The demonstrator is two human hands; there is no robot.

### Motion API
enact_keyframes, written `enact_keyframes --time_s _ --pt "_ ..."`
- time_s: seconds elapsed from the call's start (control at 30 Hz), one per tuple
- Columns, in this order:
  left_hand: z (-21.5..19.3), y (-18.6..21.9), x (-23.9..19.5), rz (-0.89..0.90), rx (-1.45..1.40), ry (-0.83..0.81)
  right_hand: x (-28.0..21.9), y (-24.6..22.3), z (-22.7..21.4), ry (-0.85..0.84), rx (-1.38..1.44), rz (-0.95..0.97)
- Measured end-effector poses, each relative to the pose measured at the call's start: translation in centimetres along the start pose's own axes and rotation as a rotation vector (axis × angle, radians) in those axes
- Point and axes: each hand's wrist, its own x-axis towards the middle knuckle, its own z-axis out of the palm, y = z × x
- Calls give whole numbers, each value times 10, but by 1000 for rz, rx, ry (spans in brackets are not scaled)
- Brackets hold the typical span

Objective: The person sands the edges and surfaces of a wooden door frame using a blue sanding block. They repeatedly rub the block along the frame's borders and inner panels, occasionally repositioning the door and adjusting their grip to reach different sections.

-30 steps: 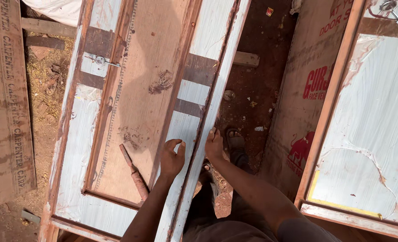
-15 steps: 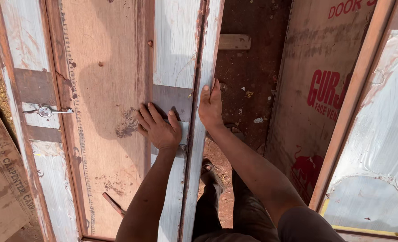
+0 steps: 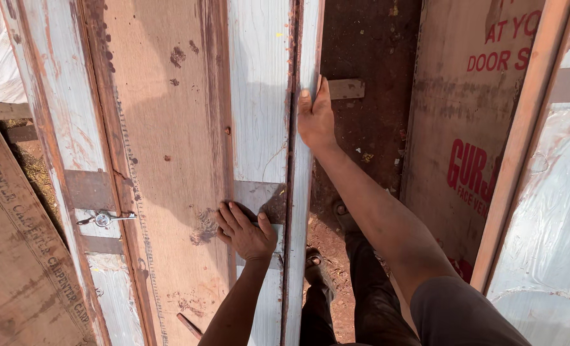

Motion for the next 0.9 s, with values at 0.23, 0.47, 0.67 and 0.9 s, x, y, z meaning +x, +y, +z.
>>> enact_keyframes --time_s 0.23,0.47,0.67,0.9 --pt "-5 8 1 -16 4 -33 -156 -5 -10 -122 -10 138" --pt "2 -6 4 -14 34 -68 68 -23 -1 -66 -90 171" --pt "-3 7 4 4 20 -23 -184 25 -13 -170 -227 254" --pt "1 6 6 -29 -5 -60 1 6 1 -14 -129 333"
